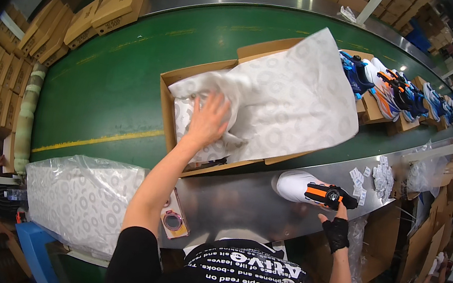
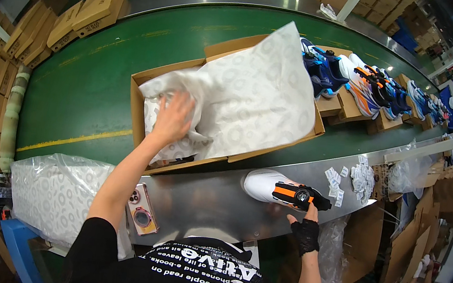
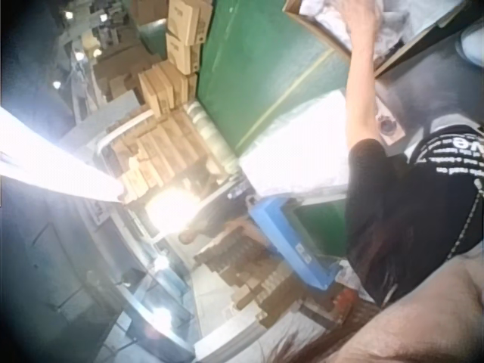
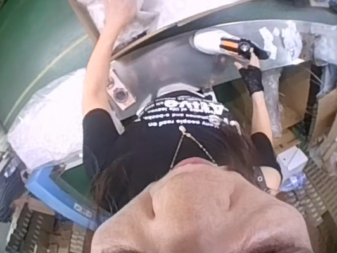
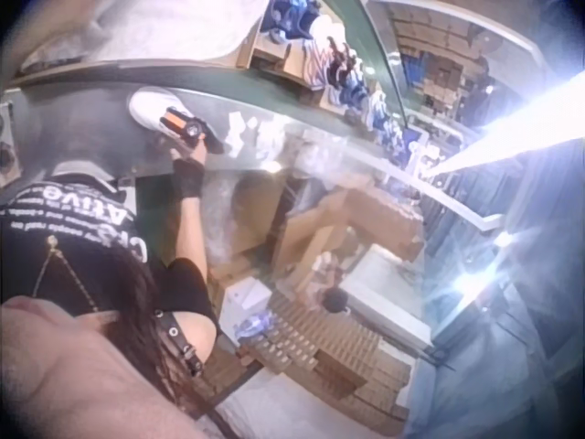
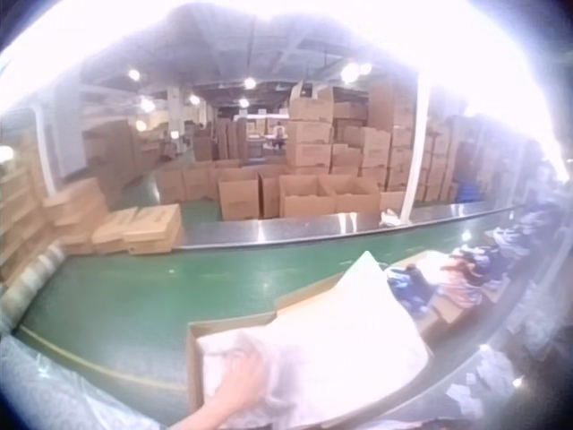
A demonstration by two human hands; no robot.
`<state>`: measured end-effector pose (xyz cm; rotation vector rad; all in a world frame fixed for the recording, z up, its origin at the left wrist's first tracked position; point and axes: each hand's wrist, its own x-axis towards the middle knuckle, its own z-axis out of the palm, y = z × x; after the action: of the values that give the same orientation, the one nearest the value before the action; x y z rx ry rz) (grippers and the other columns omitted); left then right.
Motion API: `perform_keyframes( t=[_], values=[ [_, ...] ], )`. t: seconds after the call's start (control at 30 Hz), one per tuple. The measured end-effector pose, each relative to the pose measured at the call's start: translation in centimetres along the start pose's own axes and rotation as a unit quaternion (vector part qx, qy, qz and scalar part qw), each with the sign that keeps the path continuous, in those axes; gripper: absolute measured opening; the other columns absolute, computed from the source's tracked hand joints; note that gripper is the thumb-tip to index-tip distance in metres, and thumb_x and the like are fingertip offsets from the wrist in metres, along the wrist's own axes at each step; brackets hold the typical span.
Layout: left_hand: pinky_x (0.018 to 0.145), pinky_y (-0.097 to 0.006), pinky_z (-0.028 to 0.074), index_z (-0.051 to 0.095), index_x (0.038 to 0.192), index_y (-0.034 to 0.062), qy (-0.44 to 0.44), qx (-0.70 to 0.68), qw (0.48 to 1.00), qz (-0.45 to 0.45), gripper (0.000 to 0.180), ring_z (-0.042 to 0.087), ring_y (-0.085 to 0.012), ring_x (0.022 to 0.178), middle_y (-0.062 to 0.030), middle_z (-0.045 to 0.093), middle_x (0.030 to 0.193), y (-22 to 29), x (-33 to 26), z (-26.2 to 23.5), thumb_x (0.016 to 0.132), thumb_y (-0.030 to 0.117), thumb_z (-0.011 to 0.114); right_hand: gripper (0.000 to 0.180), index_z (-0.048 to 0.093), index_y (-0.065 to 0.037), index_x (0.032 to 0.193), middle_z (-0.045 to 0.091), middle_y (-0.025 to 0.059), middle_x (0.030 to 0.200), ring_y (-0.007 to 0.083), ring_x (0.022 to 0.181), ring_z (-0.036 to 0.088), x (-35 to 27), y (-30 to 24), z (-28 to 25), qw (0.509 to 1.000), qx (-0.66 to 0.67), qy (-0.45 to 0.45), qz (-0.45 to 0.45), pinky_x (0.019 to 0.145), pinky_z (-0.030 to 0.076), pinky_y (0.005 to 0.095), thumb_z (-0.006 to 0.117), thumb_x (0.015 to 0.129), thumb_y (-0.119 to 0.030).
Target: The person places pairs of shoes into cardboard boxes, lining each box with paper and then placing the box on a conveyor belt.
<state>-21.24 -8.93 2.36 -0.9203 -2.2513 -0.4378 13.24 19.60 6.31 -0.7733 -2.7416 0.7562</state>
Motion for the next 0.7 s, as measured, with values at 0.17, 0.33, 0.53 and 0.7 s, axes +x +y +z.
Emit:
perform_keyframes(
  t=[0.17, 0.33, 0.53, 0.7],
  values=[
    [0.086, -0.058, 0.022, 0.059, 0.099, 0.0076, -0.585, 0.057, 0.797, -0.139, 0.049, 0.053, -0.0271, 0.094, -0.0208, 0.051, 0.108, 0.3, 4.5, -1.6, 0.072, 0.047, 0.05, 0.021, 0.052, -0.003, 0.077, 0.055, 0.0133, 0.064, 0.0294, 0.062, 0.056, 0.6, -2.9, -1.8, 0.995, -0.056, -0.081, -0.013, 0.056, 0.044, 0.0342, 0.066, 0.066, -0.013],
    [0.08, -0.039, 0.041, 0.046, 0.115, 0.0024, -0.093, -0.196, 0.954, -0.207, 0.049, 0.052, -0.0302, 0.093, -0.0228, 0.049, 0.109, 2.6, 0.7, -0.8, 0.076, 0.031, 0.057, 0.019, 0.056, -0.005, 0.077, 0.056, 0.0111, 0.066, 0.0251, 0.055, 0.056, -0.3, -8.0, -1.5, 0.982, -0.039, -0.097, -0.156, 0.053, 0.044, 0.0325, 0.068, 0.066, -0.016],
    [0.086, -0.037, 0.039, 0.04, 0.116, -0.0045, -0.346, -0.434, 0.83, -0.048, 0.077, 0.048, -0.0319, 0.099, -0.0193, 0.048, 0.11, 8.5, -4.8, -14.2, 0.061, 0.039, 0.072, 0.017, 0.054, -0.005, 0.074, 0.057, 0.0098, 0.067, 0.0254, 0.056, 0.057, 1.8, -16.4, 1.9, 0.924, 0.108, -0.173, -0.325, 0.049, 0.045, 0.0322, 0.066, 0.067, -0.015],
    [0.081, -0.037, 0.039, 0.047, 0.106, -0.0037, -0.246, -0.304, 0.883, -0.261, 0.075, 0.051, -0.0311, 0.091, -0.0174, 0.053, 0.098, 6.3, -9.0, -18.6, 0.051, 0.037, 0.078, 0.011, 0.057, -0.006, 0.083, 0.054, 0.0084, 0.069, 0.0191, 0.061, 0.055, 4.9, -23.8, 4.7, 0.852, 0.308, -0.258, -0.336, 0.056, 0.044, 0.0258, 0.055, 0.073, -0.004]
  ],
)
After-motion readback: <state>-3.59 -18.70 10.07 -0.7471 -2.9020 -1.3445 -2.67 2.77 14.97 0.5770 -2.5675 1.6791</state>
